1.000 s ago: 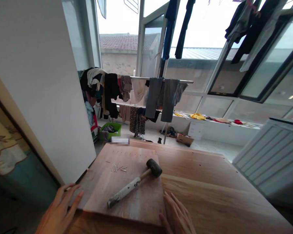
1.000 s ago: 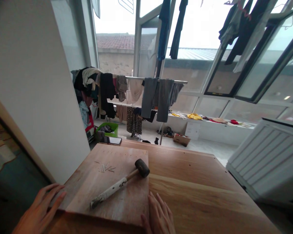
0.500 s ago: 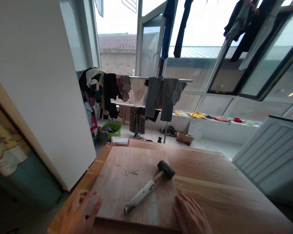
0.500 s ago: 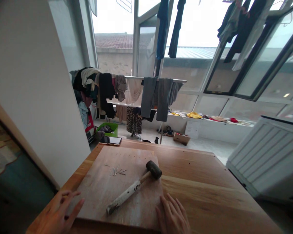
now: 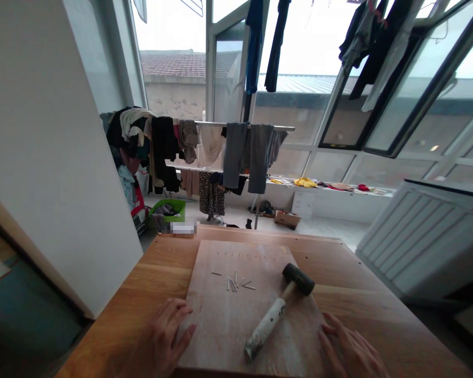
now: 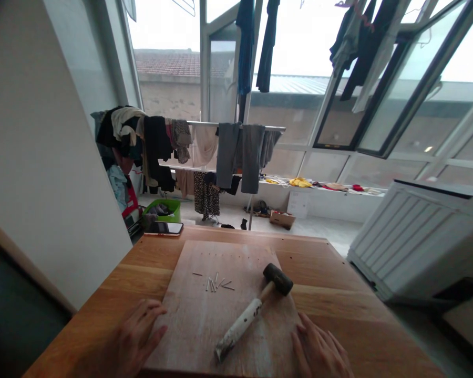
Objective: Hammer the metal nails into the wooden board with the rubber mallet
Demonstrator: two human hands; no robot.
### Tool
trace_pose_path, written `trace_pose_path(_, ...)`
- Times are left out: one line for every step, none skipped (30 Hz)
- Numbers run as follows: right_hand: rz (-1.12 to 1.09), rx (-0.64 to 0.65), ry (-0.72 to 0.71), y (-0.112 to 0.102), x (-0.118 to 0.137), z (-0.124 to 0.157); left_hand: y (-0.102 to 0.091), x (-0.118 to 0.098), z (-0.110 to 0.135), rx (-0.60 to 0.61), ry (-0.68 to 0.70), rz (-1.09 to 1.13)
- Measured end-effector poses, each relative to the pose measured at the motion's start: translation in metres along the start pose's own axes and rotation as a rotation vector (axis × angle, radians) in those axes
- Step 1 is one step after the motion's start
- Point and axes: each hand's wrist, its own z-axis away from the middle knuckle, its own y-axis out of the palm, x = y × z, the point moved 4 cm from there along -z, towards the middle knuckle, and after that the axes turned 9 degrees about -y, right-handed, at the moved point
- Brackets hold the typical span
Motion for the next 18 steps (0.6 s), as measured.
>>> trace_pose_path(-0.026, -0.017, 0.039, 0.002, 0.003, -0.005, 0.003, -0.001, -0.012, 0.035, 0.023, -0.015)
trace_pose_path(-0.053, -0.055, 0.081, 0.004, 0.008, -0.013, 0.007, -0.002, -0.024, 0.078, 0.043, -0.034)
trace_pose_path(-0.09, -0.096, 0.133, 0.004, 0.015, -0.022, 0.012, -0.004, -0.037, 0.12, 0.062, -0.058)
trace_pose_path(-0.139, -0.104, 0.168, 0.006, 0.022, -0.033, 0.019, -0.007, -0.049, 0.177, 0.077, -0.087)
trace_pose_path(-0.168, -0.169, 0.239, 0.004, 0.029, -0.044, 0.028, -0.012, -0.061, 0.242, 0.089, -0.113)
trace_pose_path(-0.206, -0.186, 0.292, 0.004, 0.036, -0.055, 0.037, -0.017, -0.071, 0.315, 0.098, -0.13)
trace_pose_path(-0.247, -0.17, 0.325, 0.004, 0.043, -0.066, 0.047, -0.022, -0.079, 0.393, 0.109, -0.138)
trace_pose_path(-0.289, -0.134, 0.331, 0.005, 0.05, -0.076, 0.057, -0.029, -0.087, 0.453, 0.12, -0.139)
trace_pose_path(-0.325, -0.095, 0.329, 0.007, 0.055, -0.084, 0.066, -0.036, -0.092, 0.488, 0.128, -0.135)
trace_pose_path(-0.353, -0.055, 0.319, 0.008, 0.059, -0.09, 0.074, -0.042, -0.097, 0.504, 0.132, -0.128)
trace_pose_path(-0.372, -0.019, 0.309, 0.01, 0.062, -0.094, 0.081, -0.048, -0.1, 0.504, 0.132, -0.119)
trace_pose_path(-0.384, 0.009, 0.297, 0.012, 0.063, -0.097, 0.087, -0.054, -0.102, 0.497, 0.129, -0.11)
trace_pose_path(-0.393, 0.032, 0.284, 0.014, 0.063, -0.099, 0.092, -0.059, -0.103, 0.494, 0.129, -0.098)
trace_pose_path(-0.402, 0.051, 0.278, 0.016, 0.063, -0.1, 0.097, -0.065, -0.104, 0.498, 0.132, -0.083)
trace_pose_path(-0.412, 0.068, 0.284, 0.018, 0.062, -0.101, 0.101, -0.07, -0.104, 0.509, 0.143, -0.065)
trace_pose_path(-0.427, 0.088, 0.306, 0.019, 0.061, -0.102, 0.103, -0.077, -0.104, 0.521, 0.161, -0.043)
trace_pose_path(-0.446, 0.117, 0.344, 0.019, 0.059, -0.103, 0.106, -0.084, -0.104, 0.535, 0.188, -0.016)
trace_pose_path(-0.468, 0.151, 0.399, 0.019, 0.058, -0.105, 0.107, -0.091, -0.105, 0.552, 0.222, 0.017)
